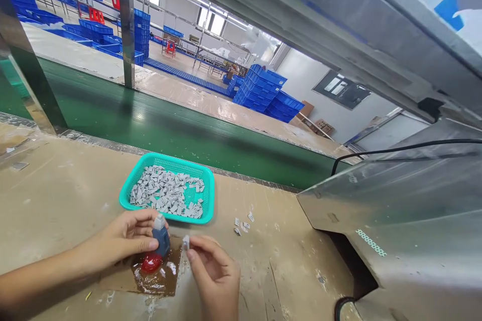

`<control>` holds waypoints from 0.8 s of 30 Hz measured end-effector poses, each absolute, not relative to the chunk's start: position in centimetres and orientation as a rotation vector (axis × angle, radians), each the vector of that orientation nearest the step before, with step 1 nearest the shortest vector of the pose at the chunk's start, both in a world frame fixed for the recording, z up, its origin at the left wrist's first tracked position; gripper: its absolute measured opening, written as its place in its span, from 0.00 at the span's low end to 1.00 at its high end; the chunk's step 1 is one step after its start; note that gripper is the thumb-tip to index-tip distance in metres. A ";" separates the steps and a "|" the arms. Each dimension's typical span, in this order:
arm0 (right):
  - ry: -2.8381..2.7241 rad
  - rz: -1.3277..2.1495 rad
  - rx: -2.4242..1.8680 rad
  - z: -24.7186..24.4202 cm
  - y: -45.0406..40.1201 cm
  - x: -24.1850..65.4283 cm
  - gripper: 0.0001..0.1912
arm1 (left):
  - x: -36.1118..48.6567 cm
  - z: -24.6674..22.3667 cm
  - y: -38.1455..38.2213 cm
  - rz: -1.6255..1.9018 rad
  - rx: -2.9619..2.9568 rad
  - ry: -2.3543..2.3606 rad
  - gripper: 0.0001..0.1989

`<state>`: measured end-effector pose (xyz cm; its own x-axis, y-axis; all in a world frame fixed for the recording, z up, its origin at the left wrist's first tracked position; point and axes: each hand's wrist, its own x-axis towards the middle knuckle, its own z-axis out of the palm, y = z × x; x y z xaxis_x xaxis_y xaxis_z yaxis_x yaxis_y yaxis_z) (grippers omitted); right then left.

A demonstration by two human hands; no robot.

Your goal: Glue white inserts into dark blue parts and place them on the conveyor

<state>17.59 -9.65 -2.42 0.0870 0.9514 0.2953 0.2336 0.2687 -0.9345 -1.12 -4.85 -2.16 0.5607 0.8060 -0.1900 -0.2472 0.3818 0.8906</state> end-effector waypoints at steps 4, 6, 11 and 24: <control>-1.363 0.905 -1.128 -2.3 -9.4 16.2 0.06 | -0.8 -2.5 -4.9 0.742 0.981 0.670 0.11; -1.393 0.877 -1.116 -2.3 -9.3 15.9 0.07 | -0.9 -2.4 -4.9 0.745 0.989 0.669 0.11; -1.501 0.767 -1.104 -2.5 -9.3 15.9 0.10 | -1.0 -2.2 -4.9 0.747 1.026 0.695 0.11; -1.646 0.641 -1.123 -2.8 -10.4 14.2 0.14 | -0.7 -2.4 -6.7 0.843 0.984 0.706 0.08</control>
